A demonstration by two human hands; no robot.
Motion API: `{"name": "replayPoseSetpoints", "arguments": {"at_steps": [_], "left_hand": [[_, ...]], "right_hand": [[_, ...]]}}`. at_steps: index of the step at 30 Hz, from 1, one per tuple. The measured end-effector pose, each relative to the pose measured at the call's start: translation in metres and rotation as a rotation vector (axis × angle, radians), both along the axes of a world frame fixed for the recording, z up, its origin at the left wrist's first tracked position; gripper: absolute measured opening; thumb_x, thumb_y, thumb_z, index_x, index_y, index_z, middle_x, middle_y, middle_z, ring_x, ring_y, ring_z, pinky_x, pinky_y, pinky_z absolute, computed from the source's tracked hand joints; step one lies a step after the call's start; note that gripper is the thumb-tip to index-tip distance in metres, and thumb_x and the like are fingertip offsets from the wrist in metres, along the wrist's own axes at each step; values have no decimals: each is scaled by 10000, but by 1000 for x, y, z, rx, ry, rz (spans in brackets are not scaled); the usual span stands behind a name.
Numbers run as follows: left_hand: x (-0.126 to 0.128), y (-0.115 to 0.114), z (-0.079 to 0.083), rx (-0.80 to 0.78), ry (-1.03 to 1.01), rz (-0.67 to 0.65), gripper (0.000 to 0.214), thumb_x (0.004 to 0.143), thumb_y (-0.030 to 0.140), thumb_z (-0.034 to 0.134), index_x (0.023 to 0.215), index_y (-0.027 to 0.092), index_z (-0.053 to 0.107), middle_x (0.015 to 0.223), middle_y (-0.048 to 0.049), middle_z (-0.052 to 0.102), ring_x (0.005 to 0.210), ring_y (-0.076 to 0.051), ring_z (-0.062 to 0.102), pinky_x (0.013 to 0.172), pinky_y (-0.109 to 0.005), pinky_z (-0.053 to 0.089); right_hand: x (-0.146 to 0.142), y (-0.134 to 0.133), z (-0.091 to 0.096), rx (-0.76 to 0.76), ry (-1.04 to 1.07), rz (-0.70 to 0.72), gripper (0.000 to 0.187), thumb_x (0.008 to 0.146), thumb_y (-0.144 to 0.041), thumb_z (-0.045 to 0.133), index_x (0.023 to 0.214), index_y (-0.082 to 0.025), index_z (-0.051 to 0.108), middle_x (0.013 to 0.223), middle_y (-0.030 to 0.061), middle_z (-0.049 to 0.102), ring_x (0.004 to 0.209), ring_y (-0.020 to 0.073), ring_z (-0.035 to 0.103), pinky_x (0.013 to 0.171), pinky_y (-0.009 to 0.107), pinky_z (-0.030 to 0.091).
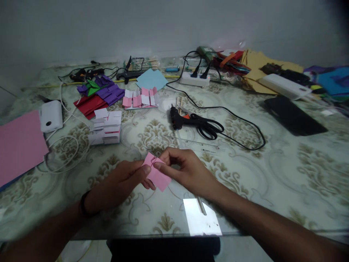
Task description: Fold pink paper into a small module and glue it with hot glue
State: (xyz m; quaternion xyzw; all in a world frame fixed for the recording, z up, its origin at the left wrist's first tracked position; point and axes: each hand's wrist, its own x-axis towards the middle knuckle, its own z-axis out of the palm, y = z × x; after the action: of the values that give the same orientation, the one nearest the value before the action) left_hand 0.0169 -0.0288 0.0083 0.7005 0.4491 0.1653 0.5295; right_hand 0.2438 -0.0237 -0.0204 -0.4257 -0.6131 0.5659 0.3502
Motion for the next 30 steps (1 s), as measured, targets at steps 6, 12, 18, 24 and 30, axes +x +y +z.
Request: {"name": "replayPoseSetpoints", "arguments": {"at_steps": [6, 12, 18, 24, 30], "left_hand": [[1, 0, -8, 26, 69, -1, 264, 1024, 348, 602, 884, 199, 769, 796, -28, 846, 703, -178, 768, 650, -247, 543], [0, 2, -3, -46, -12, -7, 335, 1040, 367, 564, 831, 184, 751, 729, -31, 819, 627, -162, 712, 630, -243, 540], [-1, 5, -2, -52, -37, -17, 466, 1069, 456, 526, 760, 190, 752, 750, -59, 821, 676, -191, 752, 680, -276, 584], [-2, 4, -10, -110, -137, 136, 562, 1091, 564, 506, 746, 206, 769, 736, -59, 803, 721, -224, 775, 779, -344, 625], [-6, 7, -17, -69, -261, 371, 436, 1068, 563, 598, 902, 191, 750, 798, -27, 767, 718, -185, 740, 722, -292, 606]], "right_hand": [[-2, 0, -3, -31, 66, -14, 324, 953, -483, 824, 998, -201, 672, 762, -53, 573, 686, 129, 522, 646, 278, 426], [-2, -1, 1, -222, 214, 77, 507, 934, -681, 780, 902, -187, 667, 774, -20, 597, 707, 141, 537, 657, 294, 414], [0, 0, 2, -244, 229, 53, 487, 892, -612, 857, 831, -182, 637, 724, -37, 572, 661, 122, 491, 625, 282, 356], [-4, 2, -2, -206, 259, 18, 424, 864, -523, 901, 1005, -197, 669, 736, -67, 532, 670, 121, 460, 632, 276, 360], [-4, 4, -4, -182, 271, -8, 383, 877, -433, 881, 1094, -223, 646, 737, -82, 512, 659, 121, 445, 613, 270, 350]]}}
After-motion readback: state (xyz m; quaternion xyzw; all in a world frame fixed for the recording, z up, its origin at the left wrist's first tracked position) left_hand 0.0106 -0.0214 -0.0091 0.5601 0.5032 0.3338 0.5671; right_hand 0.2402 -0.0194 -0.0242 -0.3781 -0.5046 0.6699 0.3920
